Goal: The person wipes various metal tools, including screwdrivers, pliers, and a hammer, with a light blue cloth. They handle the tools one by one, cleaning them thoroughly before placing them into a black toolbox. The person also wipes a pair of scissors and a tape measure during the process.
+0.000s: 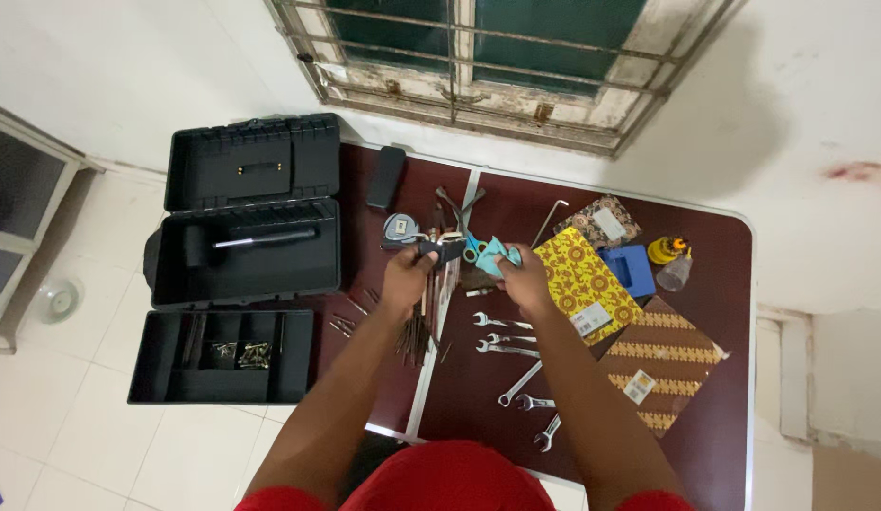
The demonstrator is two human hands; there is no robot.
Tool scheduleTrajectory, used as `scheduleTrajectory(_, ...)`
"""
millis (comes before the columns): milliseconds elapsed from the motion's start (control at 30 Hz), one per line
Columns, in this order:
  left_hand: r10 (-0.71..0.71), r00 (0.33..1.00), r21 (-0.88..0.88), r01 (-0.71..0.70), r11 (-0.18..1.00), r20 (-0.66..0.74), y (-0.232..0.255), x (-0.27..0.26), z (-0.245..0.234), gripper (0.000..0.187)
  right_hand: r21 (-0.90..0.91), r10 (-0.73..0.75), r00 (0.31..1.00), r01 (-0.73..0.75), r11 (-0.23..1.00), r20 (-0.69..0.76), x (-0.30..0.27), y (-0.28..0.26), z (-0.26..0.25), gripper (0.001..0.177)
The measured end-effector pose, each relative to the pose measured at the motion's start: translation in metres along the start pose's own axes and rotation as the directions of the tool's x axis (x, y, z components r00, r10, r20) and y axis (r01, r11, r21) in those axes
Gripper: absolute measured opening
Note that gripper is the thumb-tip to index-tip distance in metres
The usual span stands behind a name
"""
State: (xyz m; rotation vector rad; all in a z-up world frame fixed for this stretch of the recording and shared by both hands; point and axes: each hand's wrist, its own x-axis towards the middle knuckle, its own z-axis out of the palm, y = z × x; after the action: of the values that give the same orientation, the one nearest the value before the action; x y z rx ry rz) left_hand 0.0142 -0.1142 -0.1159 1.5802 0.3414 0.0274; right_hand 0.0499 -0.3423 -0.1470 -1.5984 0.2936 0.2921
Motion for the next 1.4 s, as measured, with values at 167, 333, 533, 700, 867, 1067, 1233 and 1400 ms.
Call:
scheduleTrajectory(167, -0.103, 0.991, -0.034, 0.101, 0.994, -0.083, -0.015, 0.021, -0.018, 0.020, -0.635, -0.318, 0.946, 0.284, 0.718, 0.063, 0.050, 0.020, -0.021, 0.047)
scheduleTrajectory(333, -0.126, 0.973, 0.001, 0.129, 0.992, -0.195, -0.048, 0.047, -0.028, 0.016, -0.873, -0.213, 0.975, 0.153, 0.463, 0.058, 0.079, 0.003, -0.021, 0.051)
scheduleTrajectory(533, -0.162, 0.956, -0.038, 0.158, 0.987, -0.245, -0.084, 0.072, -0.035, 0.019, -0.971, 0.096, 0.993, -0.095, 0.218, -0.076, 0.102, -0.020, -0.016, 0.032)
scheduleTrajectory(700, -0.228, 0.937, -0.044, 0.225, 0.973, -0.266, -0.094, 0.085, -0.031, 0.022, -0.982, 0.071, 0.990, -0.129, 0.135, -0.121, 0.116, -0.008, -0.021, 0.029)
scheduleTrajectory(867, -0.189, 0.952, 0.022, 0.200, 0.979, -0.243, -0.096, 0.093, -0.002, 0.023, -0.973, 0.051, 0.985, -0.174, 0.152, -0.168, 0.128, 0.000, -0.019, 0.028)
scheduleTrajectory(1067, -0.330, 0.941, -0.079, 0.324, 0.943, -0.074, -0.081, 0.095, 0.034, 0.025, -0.919, 0.002, 0.964, -0.255, 0.300, -0.267, 0.132, 0.007, -0.024, 0.028)
scheduleTrajectory(1233, -0.245, 0.967, -0.209, 0.226, 0.951, -0.071, -0.086, 0.095, 0.049, 0.025, -0.921, 0.039, 0.966, -0.256, 0.294, -0.256, 0.137, 0.003, -0.027, 0.032)
scheduleTrajectory(1400, -0.324, 0.939, -0.131, 0.309, 0.942, -0.115, -0.097, 0.096, 0.041, 0.024, -0.932, 0.099, 0.974, -0.222, 0.287, -0.202, 0.119, -0.016, -0.018, 0.036)
